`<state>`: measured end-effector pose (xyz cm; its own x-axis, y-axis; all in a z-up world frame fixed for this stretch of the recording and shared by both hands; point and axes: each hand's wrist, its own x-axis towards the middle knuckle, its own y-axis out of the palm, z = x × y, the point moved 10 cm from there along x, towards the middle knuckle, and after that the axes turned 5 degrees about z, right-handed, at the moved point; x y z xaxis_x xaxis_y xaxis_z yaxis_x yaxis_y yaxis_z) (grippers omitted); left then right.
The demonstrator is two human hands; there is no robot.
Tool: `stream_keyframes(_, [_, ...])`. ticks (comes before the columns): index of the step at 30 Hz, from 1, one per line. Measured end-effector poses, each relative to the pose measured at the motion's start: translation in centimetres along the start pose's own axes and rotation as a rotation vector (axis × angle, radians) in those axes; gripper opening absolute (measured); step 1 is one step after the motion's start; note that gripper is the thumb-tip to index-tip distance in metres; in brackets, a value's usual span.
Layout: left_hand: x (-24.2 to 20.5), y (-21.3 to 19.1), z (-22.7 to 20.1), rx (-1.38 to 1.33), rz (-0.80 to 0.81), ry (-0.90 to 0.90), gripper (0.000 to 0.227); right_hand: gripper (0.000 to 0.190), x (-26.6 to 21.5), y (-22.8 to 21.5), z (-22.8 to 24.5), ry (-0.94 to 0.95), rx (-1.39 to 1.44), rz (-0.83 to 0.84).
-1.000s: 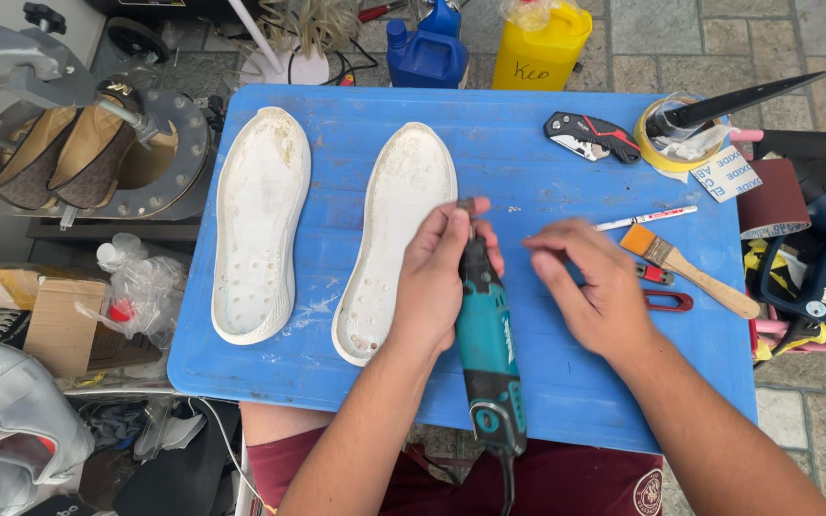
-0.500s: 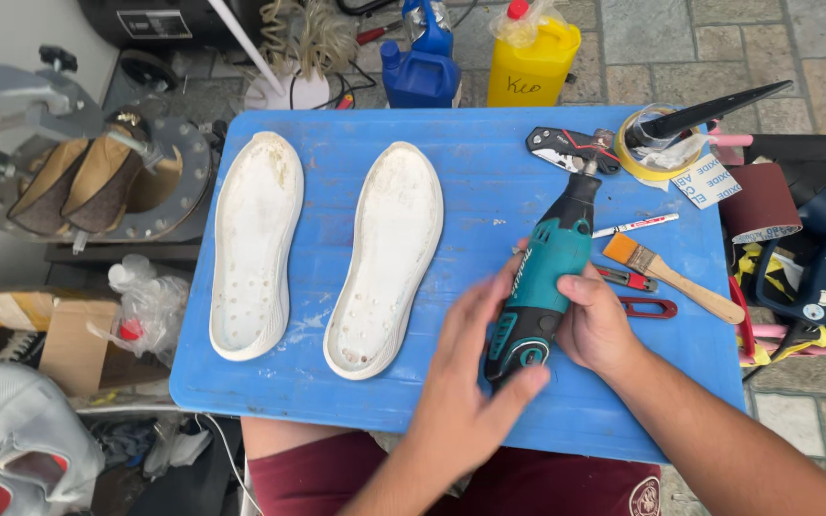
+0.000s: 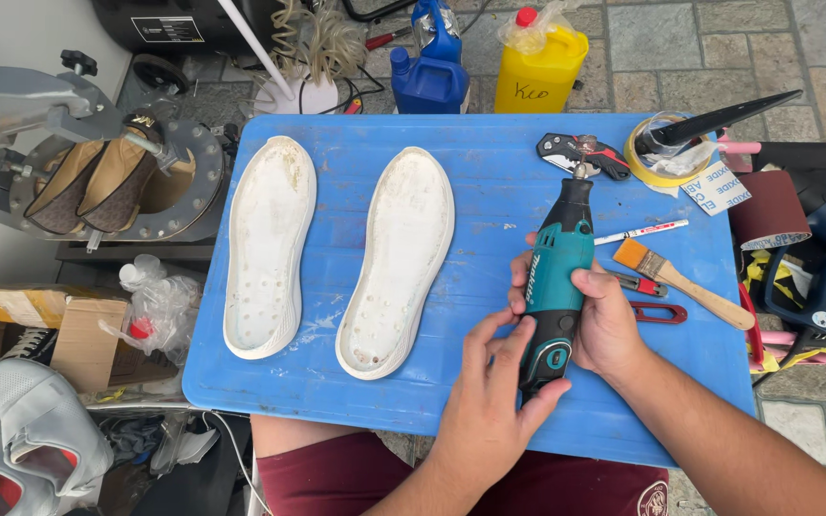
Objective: The person uses a rotary tool to grind and smooth the edges of white shoe insoles. They first inspect the insoles by hand, then attach a grinding bit to the tool and systematically grind the perimeter of one insole while holding it steady on a blue workbench.
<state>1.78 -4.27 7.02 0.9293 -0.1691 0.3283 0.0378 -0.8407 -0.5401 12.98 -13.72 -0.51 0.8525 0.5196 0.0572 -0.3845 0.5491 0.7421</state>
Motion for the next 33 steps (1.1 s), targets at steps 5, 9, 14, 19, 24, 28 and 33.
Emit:
stream_keyframes(5, [0.9, -1.0, -0.6, 0.0, 0.033, -0.029, 0.066, 0.07, -0.1, -0.5, 0.1, 0.013, -0.02, -0.028])
stream_keyframes(9, [2.3, -6.5, 1.3, 0.178, -0.074, -0.036, 0.045, 0.066, 0.0, -0.3, 0.2, 0.083, -0.072, -0.032])
stream_keyframes(14, [5.7, -11.9, 9.7, 0.514, -0.102, -0.412, 0.063, 0.058, -0.4, -0.9, 0.5, 0.226, -0.245, -0.14])
stream_keyframes(19, [8.1, -11.8, 15.3, 0.42, 0.037, -0.607, 0.083, 0.055, -0.7, -2.7, 1.9, 0.397, -0.502, -0.287])
stream_keyframes(24, [9.5, -10.6, 18.4, -0.223, 0.157, -0.618, 0.079, 0.054, -0.9, -3.5, 3.1, 0.356, -0.557, -0.258])
stream_keyframes(28, [9.5, -9.9, 19.1, -0.636, 0.095, -0.534, 0.088, 0.048, -0.6, -4.1, 3.8, 0.278, -0.532, -0.278])
stream_keyframes(33, [8.7, -8.0, 20.9, -1.204, 0.057, -0.598, 0.083, 0.05, 0.0, -3.8, 4.5, 0.184, -0.466, -0.283])
